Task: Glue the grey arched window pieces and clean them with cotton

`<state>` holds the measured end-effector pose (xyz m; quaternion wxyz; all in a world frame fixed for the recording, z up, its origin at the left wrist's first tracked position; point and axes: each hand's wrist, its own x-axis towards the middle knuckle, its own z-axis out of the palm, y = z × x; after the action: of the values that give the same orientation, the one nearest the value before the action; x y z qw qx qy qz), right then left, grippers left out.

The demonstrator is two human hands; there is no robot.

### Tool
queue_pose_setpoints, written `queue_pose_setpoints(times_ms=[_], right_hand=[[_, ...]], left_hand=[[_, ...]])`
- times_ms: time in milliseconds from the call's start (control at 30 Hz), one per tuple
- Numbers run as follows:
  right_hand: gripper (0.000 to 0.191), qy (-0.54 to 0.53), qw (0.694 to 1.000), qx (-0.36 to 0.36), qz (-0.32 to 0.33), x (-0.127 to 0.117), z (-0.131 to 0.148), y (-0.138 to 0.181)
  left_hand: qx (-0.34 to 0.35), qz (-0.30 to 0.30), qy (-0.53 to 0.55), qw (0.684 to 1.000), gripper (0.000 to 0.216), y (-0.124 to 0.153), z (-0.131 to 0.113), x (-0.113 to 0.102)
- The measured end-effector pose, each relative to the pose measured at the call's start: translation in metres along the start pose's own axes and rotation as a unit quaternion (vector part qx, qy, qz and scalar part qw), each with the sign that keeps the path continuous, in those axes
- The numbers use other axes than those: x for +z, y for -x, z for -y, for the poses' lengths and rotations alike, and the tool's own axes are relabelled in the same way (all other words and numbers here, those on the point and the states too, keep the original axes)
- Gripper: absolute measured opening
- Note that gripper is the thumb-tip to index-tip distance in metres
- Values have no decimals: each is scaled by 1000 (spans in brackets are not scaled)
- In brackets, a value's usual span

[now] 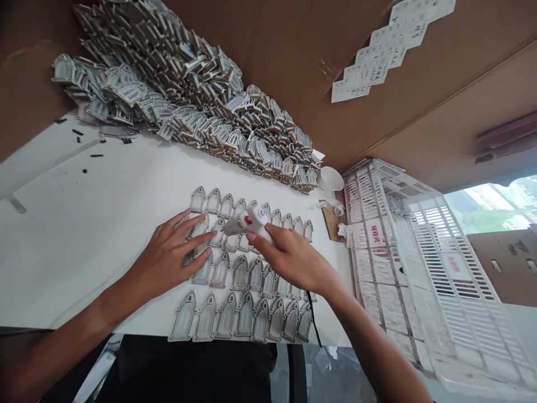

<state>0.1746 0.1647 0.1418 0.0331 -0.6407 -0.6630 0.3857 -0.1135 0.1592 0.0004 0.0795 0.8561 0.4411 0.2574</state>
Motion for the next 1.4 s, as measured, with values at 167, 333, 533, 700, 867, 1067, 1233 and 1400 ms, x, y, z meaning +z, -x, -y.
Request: queue_pose_setpoints(times_ms=[167,333,533,700,867,1067,1233,1400], right_hand=[[61,-29,999,25,14,18,-13,3],[62,-56,997,44,24,30,-23,7],[64,-65,996,65,21,40,-29,8],[66,-55,996,67,24,44,-29,7],[68,-60,995,74,26,44,-28,7],[64,-46,997,65,23,44,-26,6],[58,5,1000,19,-16,45,-22,6],[58,27,1000,9,-8,39,-17,5]], left_hand=[[-12,24,6,1000,39,0,-1,0],[-23,34,22,999,40,1,-1,-1],[-23,32,27,999,40,0,-1,-1],[-22,31,15,999,40,1,-1,-1],[-23,36,20,999,40,1,-1,-1],[-20,31,12,999,40,0,-2,-1],[-18,31,5,999,40,-1,-3,-1],[-26,36,3,999,41,0,-4,-2]])
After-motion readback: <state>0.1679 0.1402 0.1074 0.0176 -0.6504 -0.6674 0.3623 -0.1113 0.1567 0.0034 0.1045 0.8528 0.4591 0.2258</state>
